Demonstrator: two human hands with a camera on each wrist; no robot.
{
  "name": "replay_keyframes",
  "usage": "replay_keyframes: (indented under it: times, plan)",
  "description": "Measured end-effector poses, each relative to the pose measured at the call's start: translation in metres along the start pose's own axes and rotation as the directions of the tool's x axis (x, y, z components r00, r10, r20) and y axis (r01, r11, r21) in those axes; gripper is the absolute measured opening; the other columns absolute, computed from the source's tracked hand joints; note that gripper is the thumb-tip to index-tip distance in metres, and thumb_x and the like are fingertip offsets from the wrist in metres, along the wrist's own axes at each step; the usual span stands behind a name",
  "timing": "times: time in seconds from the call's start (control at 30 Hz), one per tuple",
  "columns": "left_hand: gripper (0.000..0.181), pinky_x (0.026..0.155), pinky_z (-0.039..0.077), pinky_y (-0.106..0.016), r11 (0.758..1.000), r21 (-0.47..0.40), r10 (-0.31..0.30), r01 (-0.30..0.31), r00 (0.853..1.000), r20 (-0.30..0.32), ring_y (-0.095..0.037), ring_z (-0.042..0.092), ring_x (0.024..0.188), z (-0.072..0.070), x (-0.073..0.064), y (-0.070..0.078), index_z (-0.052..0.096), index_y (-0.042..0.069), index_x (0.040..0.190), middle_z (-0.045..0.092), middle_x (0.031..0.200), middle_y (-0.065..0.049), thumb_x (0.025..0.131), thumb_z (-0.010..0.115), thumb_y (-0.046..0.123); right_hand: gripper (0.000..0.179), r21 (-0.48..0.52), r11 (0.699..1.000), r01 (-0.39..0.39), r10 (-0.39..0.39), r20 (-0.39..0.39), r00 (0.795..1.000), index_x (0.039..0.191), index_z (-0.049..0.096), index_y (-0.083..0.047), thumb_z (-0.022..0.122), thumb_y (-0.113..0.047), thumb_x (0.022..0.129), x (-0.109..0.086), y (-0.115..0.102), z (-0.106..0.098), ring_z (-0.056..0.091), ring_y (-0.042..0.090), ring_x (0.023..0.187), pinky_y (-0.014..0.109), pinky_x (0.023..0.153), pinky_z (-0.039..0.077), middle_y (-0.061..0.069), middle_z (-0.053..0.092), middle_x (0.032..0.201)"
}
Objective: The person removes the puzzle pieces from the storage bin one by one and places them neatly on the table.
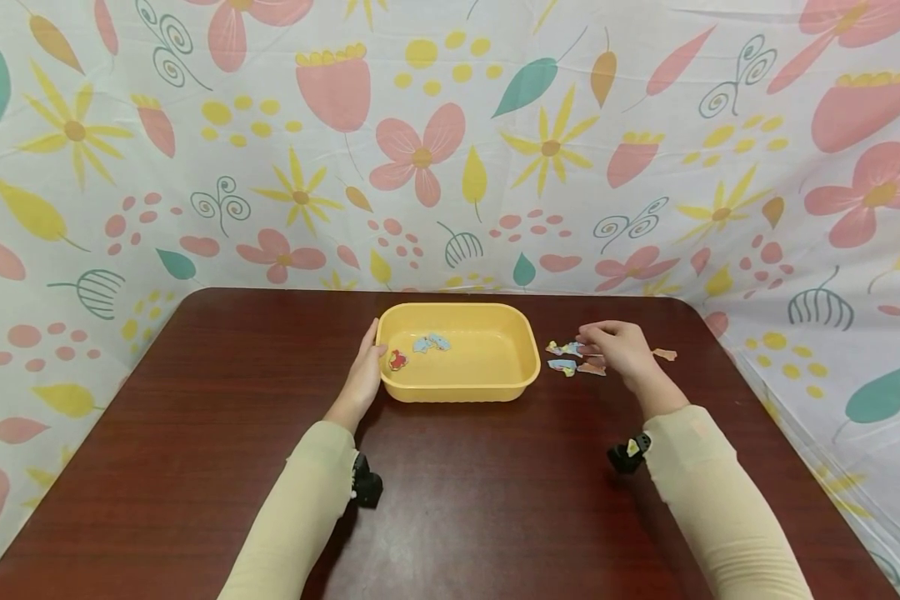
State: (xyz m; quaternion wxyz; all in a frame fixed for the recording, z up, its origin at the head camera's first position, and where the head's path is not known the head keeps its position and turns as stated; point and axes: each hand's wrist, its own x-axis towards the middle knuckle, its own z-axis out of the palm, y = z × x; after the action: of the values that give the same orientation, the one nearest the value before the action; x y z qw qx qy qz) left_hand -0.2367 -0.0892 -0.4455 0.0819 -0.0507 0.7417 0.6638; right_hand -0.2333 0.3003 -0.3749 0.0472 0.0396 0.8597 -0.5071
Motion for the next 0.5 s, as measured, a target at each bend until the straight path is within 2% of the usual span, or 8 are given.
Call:
replay_keyframes:
  times: [0.17, 0.23, 0.3, 0.4, 0.5]
  plan:
    - [0.057, 0.118, 0.01, -0.047, 1.0, -0.006, 0.01, -0.01, 1.0, -0.005, -0.019, 0.004, 0.147, 0.0, 0.0, 0.0, 0.011, 0.032, 0.153, 0.006, 0.16, 0.007, 0.099, 0.029, 0.027, 0.047, 0.028, 1.0, 0.012, -0.013, 0.012, 1.0, 0.126, 0.053, 0.007, 0.05, -0.03, 0.097, 0.003, -0.006, 0.007, 0.069, 0.009, 0.084, 0.035, 0.077, 0.057, -0.004, 0.067, 0.091]
    - [0.057, 0.118, 0.01, -0.047, 1.0, -0.009, 0.005, -0.005, 1.0, -0.003, -0.019, 0.004, 0.147, 0.0, 0.0, 0.0, 0.011, 0.032, 0.153, 0.006, 0.16, 0.007, 0.099, 0.029, 0.027, 0.047, 0.039, 0.999, 0.003, -0.004, 0.021, 1.0, 0.126, 0.054, 0.005, 0.051, -0.031, 0.097, 0.004, -0.009, 0.01, 0.069, 0.012, 0.084, 0.034, 0.074, 0.057, -0.009, 0.065, 0.089]
    - [0.057, 0.118, 0.01, -0.047, 1.0, -0.011, -0.002, 0.002, 1.0, 0.0, -0.019, 0.004, 0.147, 0.0, -0.001, 0.001, 0.01, 0.032, 0.153, 0.006, 0.16, 0.007, 0.099, 0.029, 0.027, 0.047, 0.046, 0.999, 0.001, -0.003, 0.03, 1.0, 0.126, 0.054, 0.005, 0.051, -0.031, 0.097, 0.005, -0.011, 0.013, 0.069, 0.014, 0.087, 0.035, 0.076, 0.057, -0.007, 0.066, 0.091]
    - [0.057, 0.118, 0.009, -0.047, 1.0, -0.014, -0.012, 0.012, 1.0, 0.005, -0.018, 0.003, 0.147, 0.0, -0.001, 0.001, 0.01, 0.033, 0.153, 0.005, 0.16, 0.008, 0.1, 0.029, 0.027, 0.047, 0.038, 0.999, 0.009, -0.01, 0.038, 0.999, 0.127, 0.054, 0.003, 0.051, -0.032, 0.097, 0.006, -0.016, 0.017, 0.07, 0.018, 0.09, 0.036, 0.078, 0.056, 0.004, 0.067, 0.101]
    - [0.057, 0.118, 0.008, -0.047, 1.0, -0.014, -0.027, 0.027, 1.0, 0.016, -0.018, 0.002, 0.147, -0.001, -0.002, 0.005, 0.009, 0.034, 0.153, 0.004, 0.16, 0.009, 0.1, 0.029, 0.026, 0.046, 0.025, 0.999, 0.026, -0.027, 0.04, 0.999, 0.125, 0.055, 0.003, 0.051, -0.033, 0.096, 0.007, -0.02, 0.021, 0.07, 0.015, 0.088, 0.03, 0.076, 0.056, 0.008, 0.067, 0.105]
